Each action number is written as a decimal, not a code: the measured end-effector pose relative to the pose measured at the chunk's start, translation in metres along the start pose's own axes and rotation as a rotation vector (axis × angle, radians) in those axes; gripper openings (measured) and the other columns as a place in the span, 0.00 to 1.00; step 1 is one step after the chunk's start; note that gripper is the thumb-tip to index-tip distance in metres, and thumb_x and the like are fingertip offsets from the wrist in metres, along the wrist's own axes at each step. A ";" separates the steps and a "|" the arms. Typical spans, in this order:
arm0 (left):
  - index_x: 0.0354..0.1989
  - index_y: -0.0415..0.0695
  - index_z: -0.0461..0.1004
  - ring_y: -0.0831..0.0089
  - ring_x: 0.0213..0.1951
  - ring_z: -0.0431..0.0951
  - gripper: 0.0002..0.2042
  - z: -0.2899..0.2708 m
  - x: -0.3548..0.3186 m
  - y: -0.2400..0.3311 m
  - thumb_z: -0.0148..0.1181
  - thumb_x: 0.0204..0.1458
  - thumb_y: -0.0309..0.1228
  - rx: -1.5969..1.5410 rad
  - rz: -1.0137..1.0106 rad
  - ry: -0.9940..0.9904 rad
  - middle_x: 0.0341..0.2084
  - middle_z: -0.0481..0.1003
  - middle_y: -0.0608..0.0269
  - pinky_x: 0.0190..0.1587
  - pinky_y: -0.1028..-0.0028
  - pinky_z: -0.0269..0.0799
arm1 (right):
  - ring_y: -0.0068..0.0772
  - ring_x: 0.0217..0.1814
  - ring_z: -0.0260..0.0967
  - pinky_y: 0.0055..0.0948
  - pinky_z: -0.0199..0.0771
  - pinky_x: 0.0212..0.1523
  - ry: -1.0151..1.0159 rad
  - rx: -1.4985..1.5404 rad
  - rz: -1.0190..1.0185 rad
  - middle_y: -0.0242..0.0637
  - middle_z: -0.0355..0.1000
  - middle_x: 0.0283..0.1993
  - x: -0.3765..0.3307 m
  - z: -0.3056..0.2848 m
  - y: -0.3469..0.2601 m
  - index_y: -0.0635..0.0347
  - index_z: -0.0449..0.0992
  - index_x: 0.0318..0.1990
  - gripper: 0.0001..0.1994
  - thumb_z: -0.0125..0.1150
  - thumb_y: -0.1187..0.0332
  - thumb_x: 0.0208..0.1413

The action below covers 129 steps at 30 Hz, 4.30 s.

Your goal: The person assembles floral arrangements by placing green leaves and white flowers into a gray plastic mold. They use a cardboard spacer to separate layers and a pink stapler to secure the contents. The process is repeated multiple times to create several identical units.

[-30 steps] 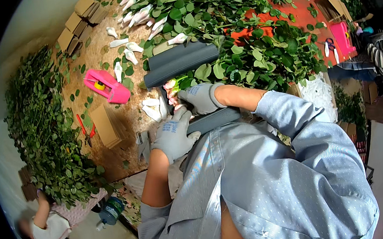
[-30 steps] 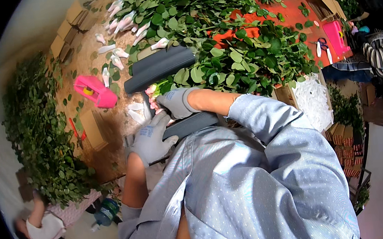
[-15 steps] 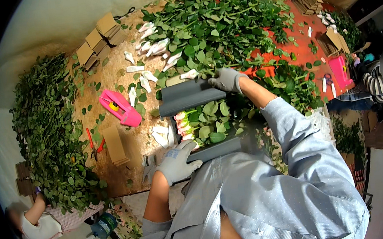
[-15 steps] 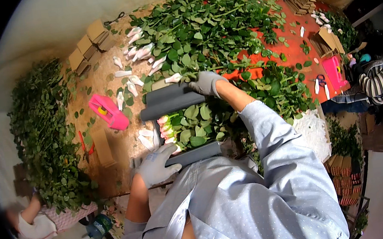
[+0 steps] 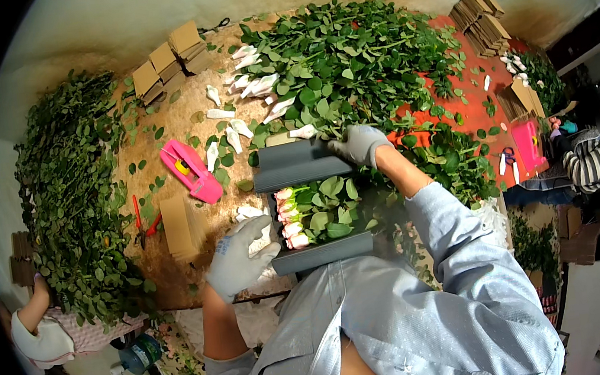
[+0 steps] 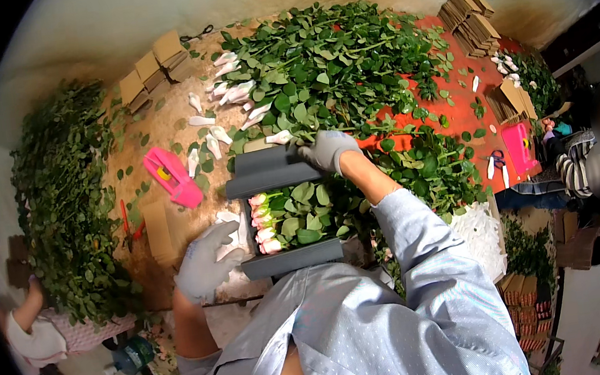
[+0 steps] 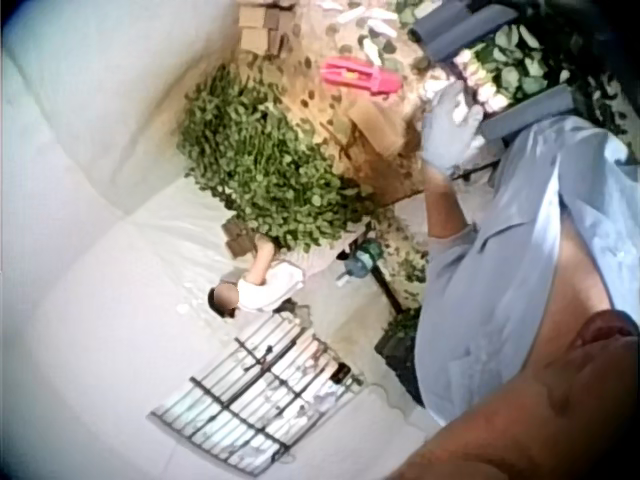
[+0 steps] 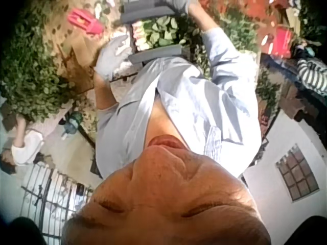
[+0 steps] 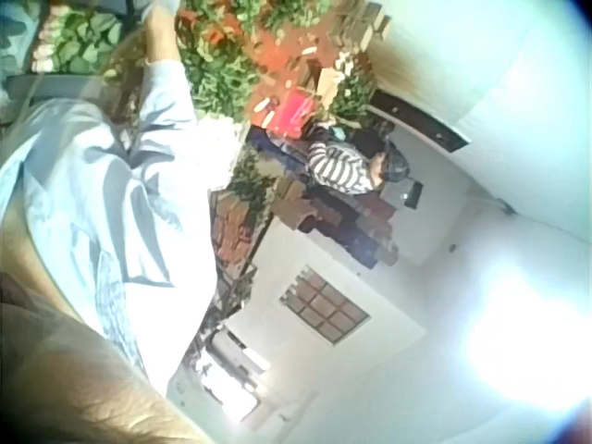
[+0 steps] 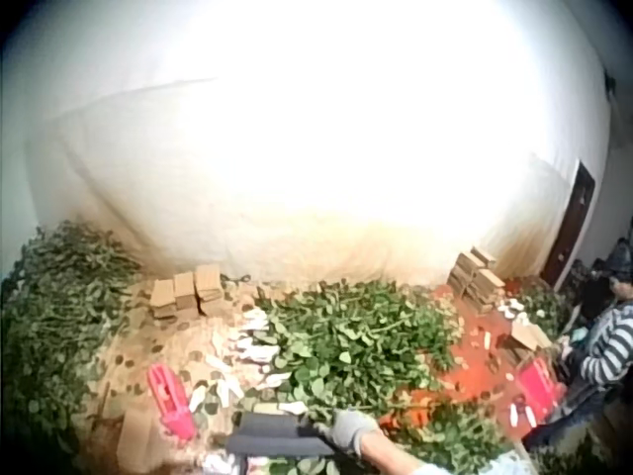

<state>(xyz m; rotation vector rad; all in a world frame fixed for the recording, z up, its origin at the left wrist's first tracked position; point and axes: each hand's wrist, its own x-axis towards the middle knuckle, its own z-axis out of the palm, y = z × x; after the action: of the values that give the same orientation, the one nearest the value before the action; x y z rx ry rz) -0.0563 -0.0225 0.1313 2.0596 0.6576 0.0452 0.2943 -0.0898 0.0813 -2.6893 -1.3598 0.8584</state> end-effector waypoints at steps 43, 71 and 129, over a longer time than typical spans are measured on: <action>0.65 0.39 0.65 0.73 0.39 0.75 0.28 -0.002 0.045 -0.011 0.63 0.53 0.23 -0.349 -0.042 0.594 0.52 0.75 0.52 0.42 0.72 0.73 | 0.26 0.49 0.73 0.24 0.71 0.54 0.004 1.381 -0.733 0.36 0.76 0.50 -0.033 -0.072 -0.013 0.70 0.69 0.61 0.33 0.55 0.44 0.64; 0.46 0.43 0.80 0.51 0.43 0.81 0.13 0.042 -0.075 -0.098 0.58 0.56 0.34 0.318 -0.298 0.353 0.42 0.79 0.48 0.47 0.58 0.75 | 0.59 0.51 0.75 0.50 0.72 0.49 -0.312 -0.219 -0.752 0.54 0.77 0.45 -0.066 0.107 -0.078 0.60 0.72 0.47 0.11 0.54 0.65 0.61; 0.35 0.40 0.73 0.61 0.34 0.75 0.11 0.095 -0.167 -0.168 0.62 0.54 0.35 -0.071 0.061 0.161 0.32 0.76 0.54 0.39 0.64 0.71 | 0.36 0.32 0.76 0.38 0.75 0.33 -0.265 0.042 -0.426 0.41 0.78 0.35 -0.062 0.136 -0.058 0.56 0.78 0.41 0.08 0.64 0.64 0.59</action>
<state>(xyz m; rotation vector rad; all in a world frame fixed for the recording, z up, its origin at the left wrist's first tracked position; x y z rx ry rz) -0.2448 -0.1058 -0.0191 2.0210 0.6818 0.2684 0.1573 -0.1321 0.0086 -2.1791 -1.8464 1.1954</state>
